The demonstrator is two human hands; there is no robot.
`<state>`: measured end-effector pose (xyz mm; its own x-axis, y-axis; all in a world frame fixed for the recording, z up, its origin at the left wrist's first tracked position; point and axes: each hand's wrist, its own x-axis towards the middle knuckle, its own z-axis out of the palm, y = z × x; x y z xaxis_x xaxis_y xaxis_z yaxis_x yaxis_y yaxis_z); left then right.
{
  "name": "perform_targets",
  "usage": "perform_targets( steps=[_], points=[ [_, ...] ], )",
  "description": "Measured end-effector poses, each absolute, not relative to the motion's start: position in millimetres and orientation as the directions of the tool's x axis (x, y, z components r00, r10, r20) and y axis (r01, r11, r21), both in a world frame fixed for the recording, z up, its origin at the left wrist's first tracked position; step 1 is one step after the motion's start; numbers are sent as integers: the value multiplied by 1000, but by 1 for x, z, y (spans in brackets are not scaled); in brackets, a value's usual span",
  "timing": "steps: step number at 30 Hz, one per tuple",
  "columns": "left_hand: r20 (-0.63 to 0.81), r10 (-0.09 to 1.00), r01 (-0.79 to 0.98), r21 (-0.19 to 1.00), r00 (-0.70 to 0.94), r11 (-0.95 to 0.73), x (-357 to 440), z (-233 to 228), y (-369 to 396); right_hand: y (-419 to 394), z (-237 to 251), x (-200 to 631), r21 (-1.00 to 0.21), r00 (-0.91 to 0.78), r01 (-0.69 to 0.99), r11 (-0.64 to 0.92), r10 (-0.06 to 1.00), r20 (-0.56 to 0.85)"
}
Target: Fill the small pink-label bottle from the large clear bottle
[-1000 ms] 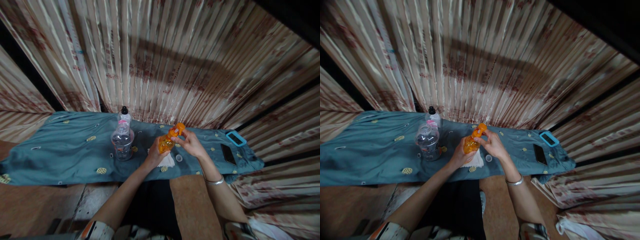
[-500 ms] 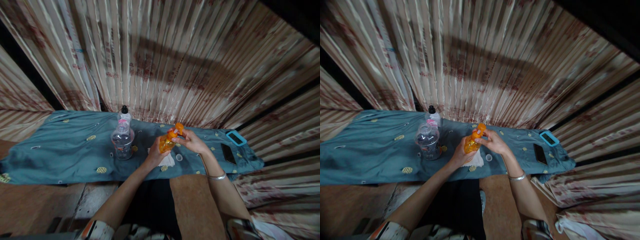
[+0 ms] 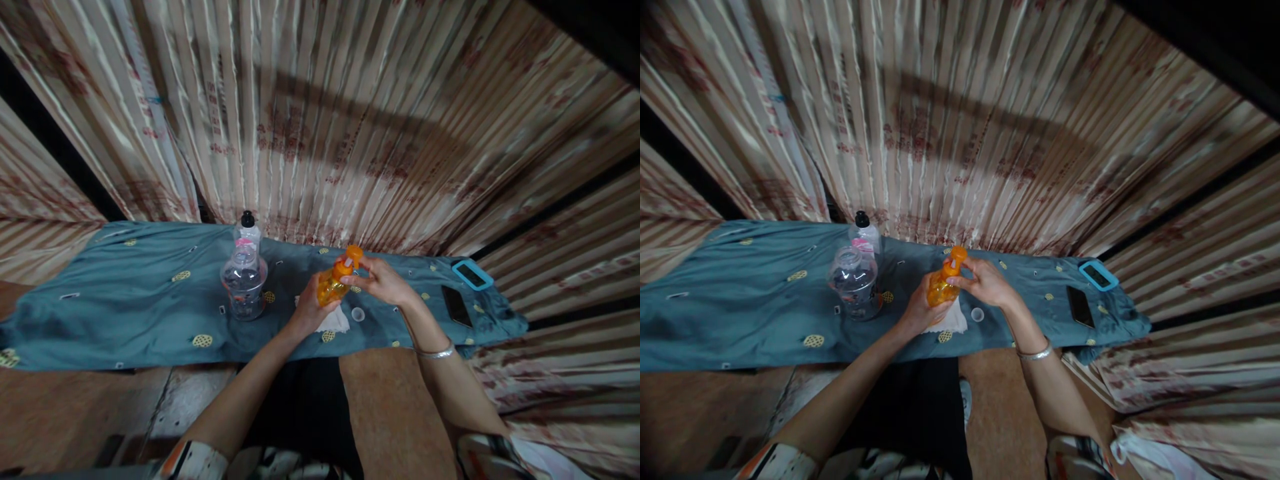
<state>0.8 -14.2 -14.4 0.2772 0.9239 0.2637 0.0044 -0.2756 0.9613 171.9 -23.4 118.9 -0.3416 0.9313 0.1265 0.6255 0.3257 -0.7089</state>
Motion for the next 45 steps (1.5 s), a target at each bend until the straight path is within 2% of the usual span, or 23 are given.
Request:
perform_targets(
  steps=[7,12,18,23,28,32,36,39,41,45],
  points=[
    [282,924,16,955,260,-296,3,-20,-12,-32,120,160,-615,-258,707,348,938,233],
    [277,925,3,958,261,-288,5,-23,-10,-41,103,146,-621,-52,733,277,933,355],
    [291,915,19,951,279,-309,4,-24,-9,-43,78,121,-650,271,746,144,827,493],
    [352,898,46,926,263,-376,-1,-16,-7,-37,73,109,-686,379,719,112,764,522],
    [465,854,70,868,233,-492,1,4,-2,-36,79,106,-714,404,694,90,772,490],
    [454,864,26,882,216,-470,7,14,2,-40,83,113,-738,373,668,90,819,437],
    [429,876,-10,899,221,-438,8,15,3,-45,92,128,-749,176,631,200,904,389],
    [423,875,4,900,236,-437,7,13,1,-45,96,137,-741,12,600,303,922,387],
    [432,869,18,893,240,-449,7,9,0,-43,95,136,-728,23,618,295,920,392],
    [504,827,14,852,249,-523,6,-5,2,-39,85,121,-711,226,683,166,878,421]
  ],
)
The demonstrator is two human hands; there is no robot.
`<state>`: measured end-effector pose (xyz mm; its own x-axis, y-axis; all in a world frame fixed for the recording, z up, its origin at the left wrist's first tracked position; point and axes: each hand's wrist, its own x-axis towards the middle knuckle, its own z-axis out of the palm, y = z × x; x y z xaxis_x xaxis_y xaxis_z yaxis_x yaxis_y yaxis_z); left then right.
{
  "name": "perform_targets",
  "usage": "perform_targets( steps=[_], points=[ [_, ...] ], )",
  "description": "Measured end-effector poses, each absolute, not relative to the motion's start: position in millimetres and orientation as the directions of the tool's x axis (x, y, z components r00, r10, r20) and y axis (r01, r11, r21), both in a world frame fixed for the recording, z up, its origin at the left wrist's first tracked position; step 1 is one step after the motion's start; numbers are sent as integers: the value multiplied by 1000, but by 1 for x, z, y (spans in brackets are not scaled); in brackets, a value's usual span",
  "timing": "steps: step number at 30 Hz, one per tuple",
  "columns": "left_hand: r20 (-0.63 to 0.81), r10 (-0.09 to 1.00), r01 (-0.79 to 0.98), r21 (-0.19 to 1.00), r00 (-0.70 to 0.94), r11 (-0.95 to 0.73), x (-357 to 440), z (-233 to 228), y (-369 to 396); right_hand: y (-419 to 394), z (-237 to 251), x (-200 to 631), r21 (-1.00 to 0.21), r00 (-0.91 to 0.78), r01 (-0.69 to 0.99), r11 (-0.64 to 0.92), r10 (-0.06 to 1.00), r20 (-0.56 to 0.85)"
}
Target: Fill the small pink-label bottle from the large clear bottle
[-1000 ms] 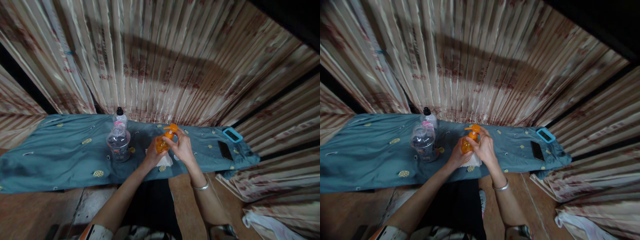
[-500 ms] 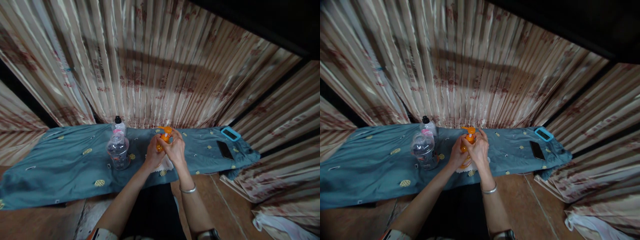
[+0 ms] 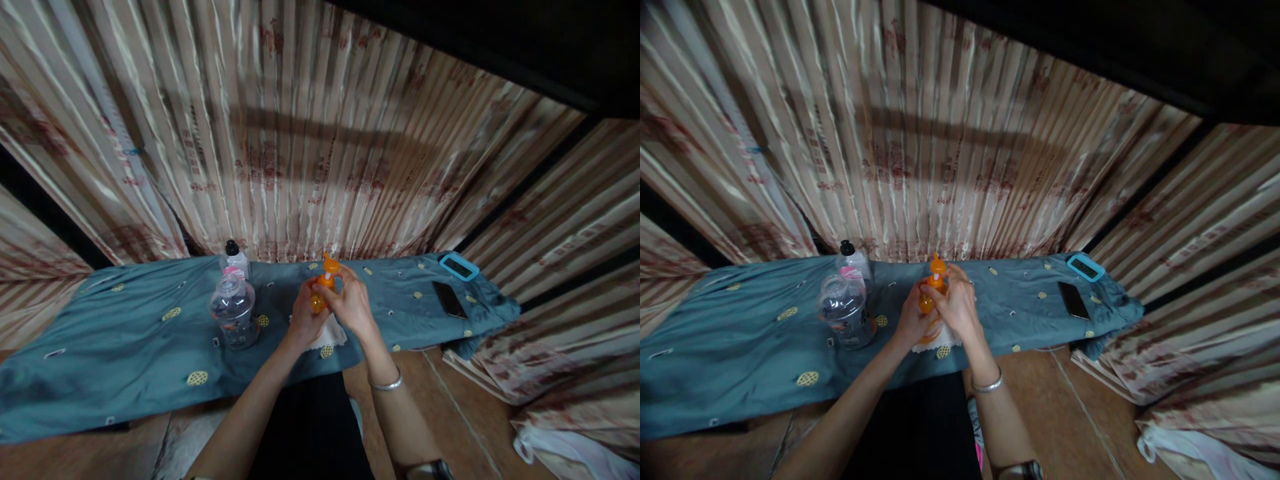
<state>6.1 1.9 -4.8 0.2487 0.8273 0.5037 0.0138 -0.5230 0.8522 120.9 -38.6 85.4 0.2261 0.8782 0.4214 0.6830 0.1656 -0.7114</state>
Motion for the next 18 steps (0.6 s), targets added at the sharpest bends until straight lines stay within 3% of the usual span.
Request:
perform_targets(
  steps=[4,11,16,18],
  points=[
    [560,795,25,813,234,-581,6,-14,6,-39,81,113,-712,297,690,127,847,440],
    [546,800,52,817,249,-574,8,-10,2,-43,90,134,-710,17,635,305,913,408],
    [593,771,28,788,233,-614,6,-17,6,-37,81,119,-718,269,674,175,847,459],
    [605,761,27,778,236,-627,5,-18,7,-38,79,116,-726,296,668,161,838,458]
  ],
)
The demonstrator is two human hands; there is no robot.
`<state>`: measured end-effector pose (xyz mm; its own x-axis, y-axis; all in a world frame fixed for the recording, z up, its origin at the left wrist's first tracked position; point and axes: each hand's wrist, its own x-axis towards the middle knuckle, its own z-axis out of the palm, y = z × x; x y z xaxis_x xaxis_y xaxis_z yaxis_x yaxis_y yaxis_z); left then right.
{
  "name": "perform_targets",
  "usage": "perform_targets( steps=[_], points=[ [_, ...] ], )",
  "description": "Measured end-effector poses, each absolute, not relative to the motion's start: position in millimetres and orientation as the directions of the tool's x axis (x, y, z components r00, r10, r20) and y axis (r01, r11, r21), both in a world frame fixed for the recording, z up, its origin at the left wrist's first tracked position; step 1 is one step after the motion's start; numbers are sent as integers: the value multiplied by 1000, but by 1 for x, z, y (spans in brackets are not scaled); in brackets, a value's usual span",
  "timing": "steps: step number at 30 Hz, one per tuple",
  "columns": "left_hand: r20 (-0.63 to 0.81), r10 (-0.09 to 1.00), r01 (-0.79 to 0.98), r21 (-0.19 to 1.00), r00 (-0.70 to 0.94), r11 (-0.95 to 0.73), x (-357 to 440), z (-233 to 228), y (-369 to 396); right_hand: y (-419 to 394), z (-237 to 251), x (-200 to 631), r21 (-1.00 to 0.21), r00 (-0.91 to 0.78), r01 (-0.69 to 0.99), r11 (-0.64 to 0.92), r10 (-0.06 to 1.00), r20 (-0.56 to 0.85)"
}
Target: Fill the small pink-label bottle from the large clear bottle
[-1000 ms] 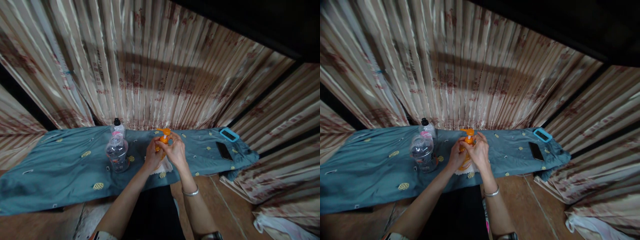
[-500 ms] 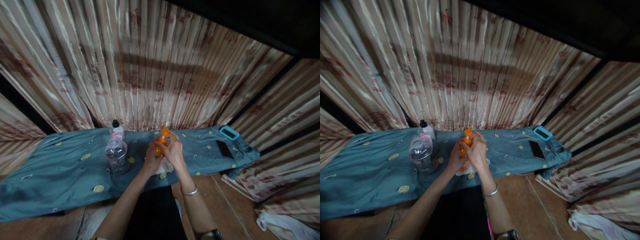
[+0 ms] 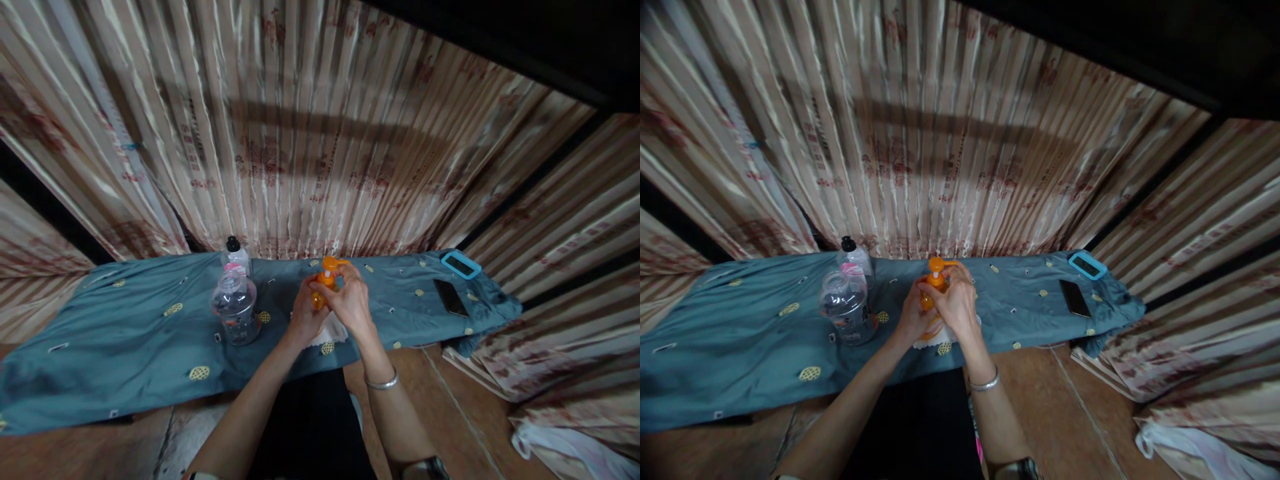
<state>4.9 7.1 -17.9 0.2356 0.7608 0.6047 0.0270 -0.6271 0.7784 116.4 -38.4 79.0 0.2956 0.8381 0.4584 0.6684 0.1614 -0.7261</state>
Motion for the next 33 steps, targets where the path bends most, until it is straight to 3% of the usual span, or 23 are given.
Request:
perform_targets(
  steps=[6,13,19,26,33],
  points=[
    [573,781,29,801,247,-597,7,-11,2,-45,79,132,-769,81,574,282,915,396],
    [590,773,53,786,231,-616,8,-16,5,-39,74,121,-781,322,603,160,848,422],
    [561,790,45,808,248,-588,7,-11,2,-42,73,135,-795,125,548,260,914,385],
    [601,767,47,780,226,-625,8,-19,6,-39,71,117,-782,319,601,164,848,423],
    [549,796,60,813,256,-580,8,-10,2,-42,72,135,-782,126,563,268,907,402]
  ],
)
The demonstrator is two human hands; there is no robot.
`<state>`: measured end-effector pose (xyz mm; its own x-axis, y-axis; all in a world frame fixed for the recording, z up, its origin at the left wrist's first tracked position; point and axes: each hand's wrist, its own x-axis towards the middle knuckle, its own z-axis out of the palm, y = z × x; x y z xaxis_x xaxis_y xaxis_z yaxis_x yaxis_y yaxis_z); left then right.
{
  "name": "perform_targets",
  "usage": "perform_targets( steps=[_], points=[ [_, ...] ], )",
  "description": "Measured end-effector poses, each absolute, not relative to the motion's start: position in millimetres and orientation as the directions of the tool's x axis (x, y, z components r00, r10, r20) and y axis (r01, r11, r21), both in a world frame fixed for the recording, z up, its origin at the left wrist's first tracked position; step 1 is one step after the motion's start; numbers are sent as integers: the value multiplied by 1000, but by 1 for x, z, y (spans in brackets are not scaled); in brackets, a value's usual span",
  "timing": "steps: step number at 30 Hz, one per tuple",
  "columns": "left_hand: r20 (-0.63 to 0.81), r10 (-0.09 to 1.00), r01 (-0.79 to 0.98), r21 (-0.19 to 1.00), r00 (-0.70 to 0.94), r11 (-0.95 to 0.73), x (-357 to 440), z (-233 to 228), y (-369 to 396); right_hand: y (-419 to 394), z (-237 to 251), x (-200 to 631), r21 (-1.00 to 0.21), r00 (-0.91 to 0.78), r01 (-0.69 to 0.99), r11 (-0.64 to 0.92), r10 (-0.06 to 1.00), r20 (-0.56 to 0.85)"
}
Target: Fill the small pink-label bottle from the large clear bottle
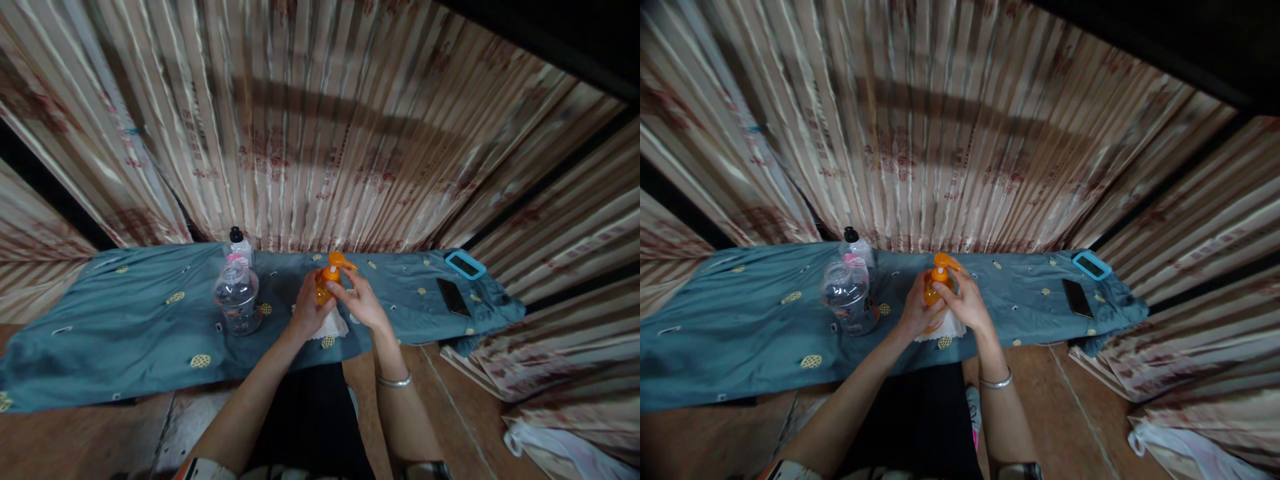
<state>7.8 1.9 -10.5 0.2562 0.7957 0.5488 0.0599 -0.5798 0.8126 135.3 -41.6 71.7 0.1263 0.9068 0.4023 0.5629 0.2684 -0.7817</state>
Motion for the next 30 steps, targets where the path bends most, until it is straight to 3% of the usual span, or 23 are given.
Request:
perform_targets(
  steps=[11,21,30],
  points=[
    [545,799,45,819,255,-572,5,-12,1,-40,62,107,-790,421,593,157,775,470],
    [539,806,32,826,245,-562,7,-12,-1,-38,66,129,-766,162,572,292,876,454],
    [531,816,54,830,231,-555,7,-6,-3,-45,59,106,-758,330,601,253,785,524]
  ],
)
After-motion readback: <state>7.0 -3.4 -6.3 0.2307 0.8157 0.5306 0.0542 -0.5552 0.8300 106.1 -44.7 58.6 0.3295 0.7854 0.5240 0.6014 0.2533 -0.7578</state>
